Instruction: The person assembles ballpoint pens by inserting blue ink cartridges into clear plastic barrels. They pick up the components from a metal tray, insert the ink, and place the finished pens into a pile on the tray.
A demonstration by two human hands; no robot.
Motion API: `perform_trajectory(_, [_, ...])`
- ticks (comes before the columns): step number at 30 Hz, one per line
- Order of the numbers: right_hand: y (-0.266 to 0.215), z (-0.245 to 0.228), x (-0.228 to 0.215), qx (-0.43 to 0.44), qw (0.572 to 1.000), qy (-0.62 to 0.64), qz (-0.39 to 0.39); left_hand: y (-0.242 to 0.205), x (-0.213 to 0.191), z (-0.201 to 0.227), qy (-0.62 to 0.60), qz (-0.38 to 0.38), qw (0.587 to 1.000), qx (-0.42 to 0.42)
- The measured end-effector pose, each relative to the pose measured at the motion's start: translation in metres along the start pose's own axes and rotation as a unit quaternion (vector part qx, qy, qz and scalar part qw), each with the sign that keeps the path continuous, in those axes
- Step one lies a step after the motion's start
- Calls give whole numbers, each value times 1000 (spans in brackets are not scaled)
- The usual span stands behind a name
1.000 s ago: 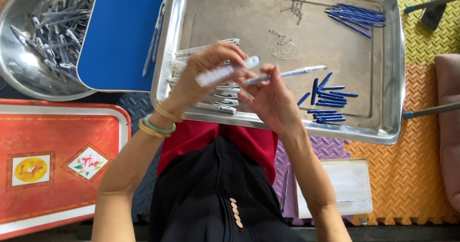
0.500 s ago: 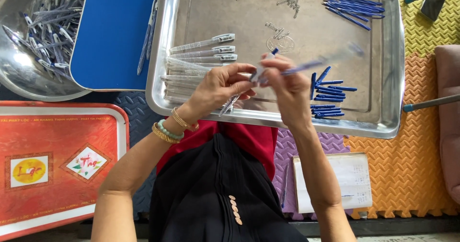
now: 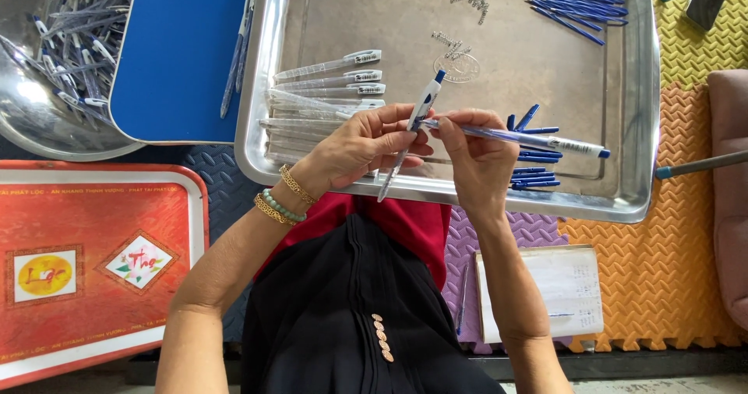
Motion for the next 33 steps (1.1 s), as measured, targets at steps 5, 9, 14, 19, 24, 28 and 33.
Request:
perform_trajectory(5, [-3, 5, -2, -29, 999, -34, 11, 0, 1, -1, -7, 0, 1000, 8])
perform_trajectory(9, [-6, 8, -3, -39, 997, -59, 12, 0, 0, -3, -8, 9, 1000, 9])
perform_trajectory(14, [-6, 7, 3, -59, 997, -56, 17, 0, 4, -4, 7, 32, 999, 22])
perform_trajectory(19, [-13, 34, 0, -143, 981, -131, 24, -1, 4, -9, 42, 68, 996, 44])
perform_trajectory(24, [-21, 16, 8, -280, 920, -270, 41, 2, 5, -11, 66, 77, 994, 41])
perform_trajectory(28, [-1, 4, -8, -188, 977, -102, 9, 3, -5, -10, 91, 70, 993, 4])
perform_trajectory(33, [34, -10, -29, 13, 993, -113, -27, 14, -3, -4, 153, 30, 987, -29])
Point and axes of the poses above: each hand's wrist, its own y-axis towards the middle knuckle, its own x-axis out of the palm, z = x × y, the point moved 4 cm from there along y, towards the middle knuckle, and after that the axes turned 9 degrees about -y, right-handed, at the moved point
